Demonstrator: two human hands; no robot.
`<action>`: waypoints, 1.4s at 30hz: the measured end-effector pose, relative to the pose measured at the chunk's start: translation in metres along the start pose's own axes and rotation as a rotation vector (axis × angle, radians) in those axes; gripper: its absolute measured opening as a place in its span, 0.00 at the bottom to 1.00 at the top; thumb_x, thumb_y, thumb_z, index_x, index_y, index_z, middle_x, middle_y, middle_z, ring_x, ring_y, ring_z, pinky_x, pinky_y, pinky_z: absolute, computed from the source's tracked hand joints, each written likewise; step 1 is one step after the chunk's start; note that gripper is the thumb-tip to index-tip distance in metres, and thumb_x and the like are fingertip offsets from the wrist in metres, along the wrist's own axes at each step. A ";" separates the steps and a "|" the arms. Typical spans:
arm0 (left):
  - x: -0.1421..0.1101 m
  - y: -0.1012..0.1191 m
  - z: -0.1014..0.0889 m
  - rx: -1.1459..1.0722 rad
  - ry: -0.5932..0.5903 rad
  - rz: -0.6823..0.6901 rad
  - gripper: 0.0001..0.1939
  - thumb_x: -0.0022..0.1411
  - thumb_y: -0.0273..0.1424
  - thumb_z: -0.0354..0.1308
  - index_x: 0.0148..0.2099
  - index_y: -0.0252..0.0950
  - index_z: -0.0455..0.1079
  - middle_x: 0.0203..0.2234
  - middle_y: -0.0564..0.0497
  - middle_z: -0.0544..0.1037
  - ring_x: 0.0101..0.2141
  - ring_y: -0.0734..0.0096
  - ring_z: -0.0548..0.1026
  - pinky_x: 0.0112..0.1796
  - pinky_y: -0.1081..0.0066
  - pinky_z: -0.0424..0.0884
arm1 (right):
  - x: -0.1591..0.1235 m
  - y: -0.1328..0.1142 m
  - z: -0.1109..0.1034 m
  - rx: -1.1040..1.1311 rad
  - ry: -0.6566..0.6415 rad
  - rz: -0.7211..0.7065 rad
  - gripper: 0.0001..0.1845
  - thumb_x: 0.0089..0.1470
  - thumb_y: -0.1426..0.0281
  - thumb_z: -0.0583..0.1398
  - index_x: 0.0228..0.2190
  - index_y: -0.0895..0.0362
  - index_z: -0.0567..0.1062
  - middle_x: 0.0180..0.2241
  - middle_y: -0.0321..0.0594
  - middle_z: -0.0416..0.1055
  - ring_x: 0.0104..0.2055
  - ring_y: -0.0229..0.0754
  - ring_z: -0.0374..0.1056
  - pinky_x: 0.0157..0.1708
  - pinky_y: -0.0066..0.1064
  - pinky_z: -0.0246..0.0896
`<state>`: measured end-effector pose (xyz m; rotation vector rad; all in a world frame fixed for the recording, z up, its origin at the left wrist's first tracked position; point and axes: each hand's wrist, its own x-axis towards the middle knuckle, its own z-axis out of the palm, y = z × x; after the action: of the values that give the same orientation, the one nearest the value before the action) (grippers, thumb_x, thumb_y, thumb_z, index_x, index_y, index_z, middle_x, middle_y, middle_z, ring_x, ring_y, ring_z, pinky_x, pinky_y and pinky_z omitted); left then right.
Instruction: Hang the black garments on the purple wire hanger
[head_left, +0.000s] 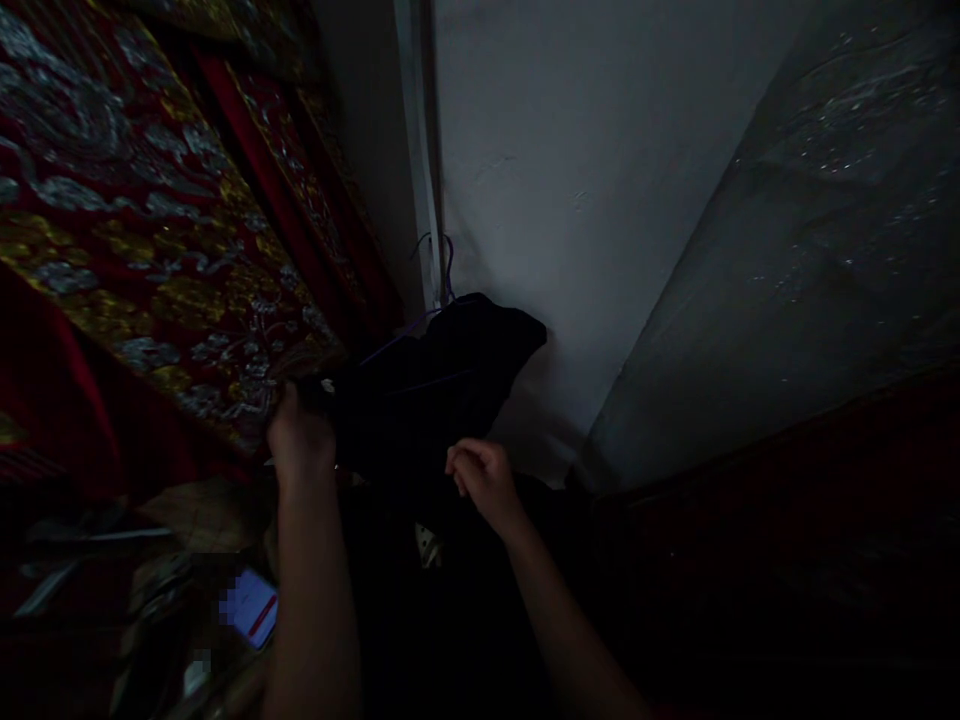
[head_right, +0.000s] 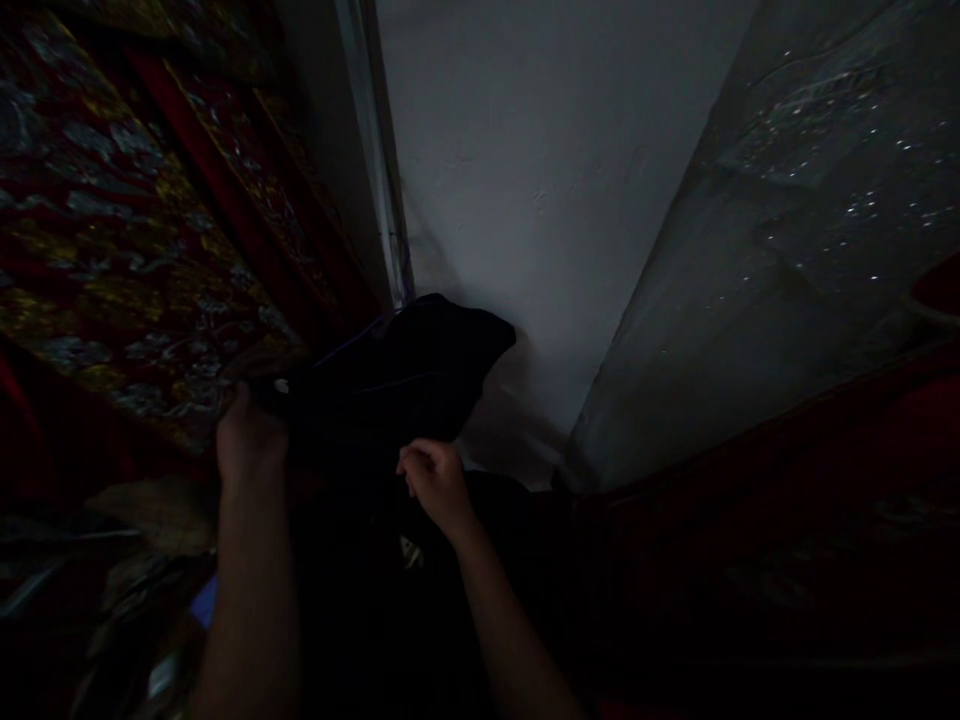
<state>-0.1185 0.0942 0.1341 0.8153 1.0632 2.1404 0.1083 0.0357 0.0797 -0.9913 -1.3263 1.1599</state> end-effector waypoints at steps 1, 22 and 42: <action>-0.002 -0.012 -0.012 -0.088 0.018 -0.218 0.10 0.67 0.34 0.53 0.33 0.37 0.69 0.25 0.55 0.74 0.29 0.74 0.73 0.37 0.73 0.70 | -0.008 0.001 0.004 0.025 0.002 0.002 0.14 0.49 0.62 0.56 0.17 0.55 0.69 0.12 0.30 0.58 0.14 0.32 0.53 0.17 0.26 0.44; -0.153 -0.026 0.023 0.358 -0.508 0.131 0.11 0.66 0.40 0.59 0.39 0.38 0.75 0.41 0.47 0.76 0.45 0.63 0.75 0.49 0.66 0.69 | -0.027 0.010 -0.018 -0.124 0.027 -0.106 0.10 0.54 0.69 0.57 0.36 0.54 0.78 0.37 0.41 0.78 0.41 0.47 0.72 0.46 0.36 0.66; -0.073 -0.026 -0.055 0.699 -1.114 -0.083 0.11 0.45 0.42 0.72 0.25 0.43 0.77 0.18 0.55 0.78 0.17 0.67 0.73 0.19 0.72 0.63 | 0.117 0.012 -0.074 -0.495 0.157 -0.174 0.12 0.49 0.63 0.58 0.19 0.55 0.72 0.21 0.38 0.71 0.25 0.42 0.64 0.26 0.30 0.55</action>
<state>-0.1074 0.0278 0.0669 1.9020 1.1094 0.8619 0.1701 0.1597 0.0873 -1.2596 -1.5718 0.6164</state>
